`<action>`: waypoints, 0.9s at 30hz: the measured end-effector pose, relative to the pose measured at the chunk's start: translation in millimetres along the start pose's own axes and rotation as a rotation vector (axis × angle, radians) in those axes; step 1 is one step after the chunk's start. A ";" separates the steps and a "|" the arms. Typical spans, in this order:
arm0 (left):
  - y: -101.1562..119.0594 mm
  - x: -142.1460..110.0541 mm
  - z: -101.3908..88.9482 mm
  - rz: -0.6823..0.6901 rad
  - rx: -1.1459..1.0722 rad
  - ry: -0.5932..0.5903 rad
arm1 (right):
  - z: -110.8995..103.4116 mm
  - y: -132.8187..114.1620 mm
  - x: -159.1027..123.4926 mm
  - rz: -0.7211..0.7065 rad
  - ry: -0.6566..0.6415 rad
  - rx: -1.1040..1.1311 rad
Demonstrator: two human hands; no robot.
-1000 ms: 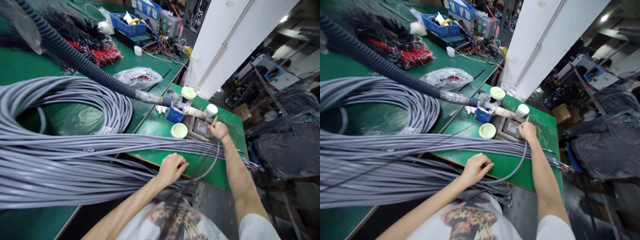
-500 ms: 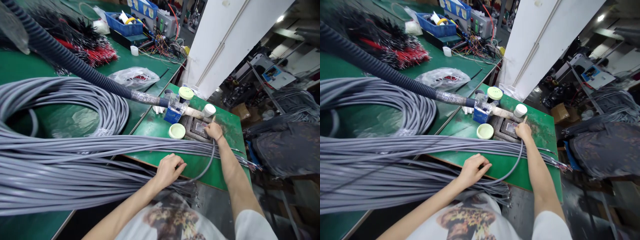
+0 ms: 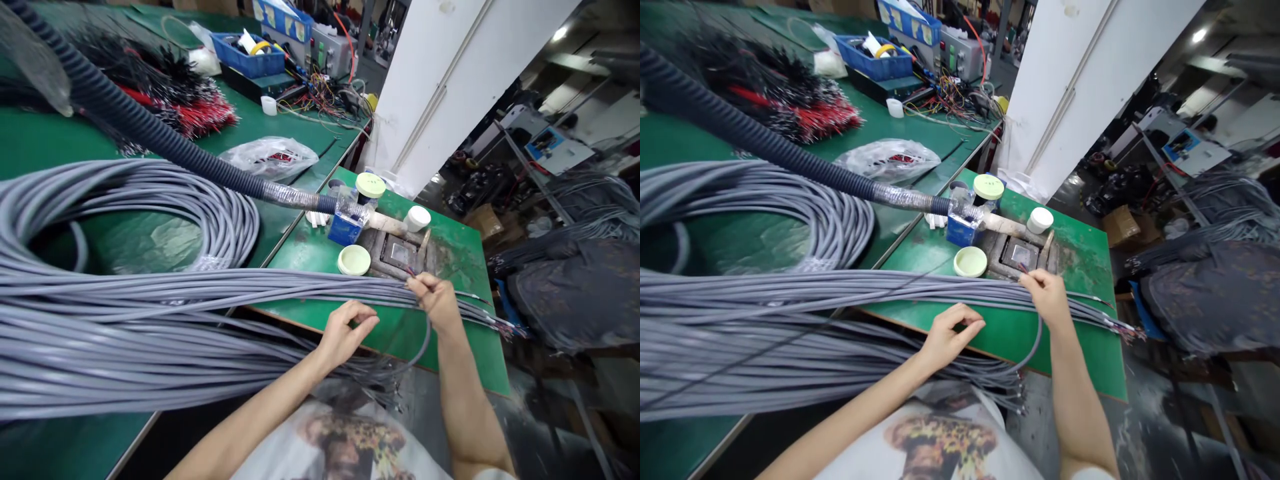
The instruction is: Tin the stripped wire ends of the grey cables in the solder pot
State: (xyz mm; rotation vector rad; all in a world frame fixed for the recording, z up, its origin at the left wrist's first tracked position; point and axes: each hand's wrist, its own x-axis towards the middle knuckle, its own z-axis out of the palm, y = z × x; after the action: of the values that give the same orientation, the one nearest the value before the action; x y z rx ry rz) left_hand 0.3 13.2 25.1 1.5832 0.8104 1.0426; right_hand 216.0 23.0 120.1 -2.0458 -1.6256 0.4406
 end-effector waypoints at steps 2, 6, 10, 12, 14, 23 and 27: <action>4.3 4.0 9.9 -0.140 -0.278 0.051 | 13.5 -12.2 -27.5 -0.003 0.007 0.242; 11.4 9.2 33.7 -0.307 -0.733 0.058 | 34.5 -29.5 -57.6 -0.033 0.002 0.475; 15.5 8.5 47.4 -0.257 -0.815 0.151 | 37.4 -34.7 -67.2 -0.026 0.001 0.516; 17.6 8.8 46.9 -0.208 -0.782 0.173 | 37.0 -33.6 -72.6 0.002 -0.023 0.543; 19.9 10.1 42.2 -0.166 -0.713 0.216 | 38.9 -30.8 -80.8 0.057 -0.087 0.623; 22.5 1.2 31.6 0.403 -0.175 0.127 | 50.0 -30.4 -109.6 0.262 -0.021 1.071; 19.7 -0.1 40.1 -0.067 -0.475 0.138 | 49.8 -33.2 -110.5 0.287 -0.013 1.078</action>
State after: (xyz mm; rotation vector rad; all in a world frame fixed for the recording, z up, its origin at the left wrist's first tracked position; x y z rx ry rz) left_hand 37.0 -7.1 40.4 1.0854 0.6416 1.2005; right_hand 136.0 -69.7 92.0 -1.3902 -0.7574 1.1270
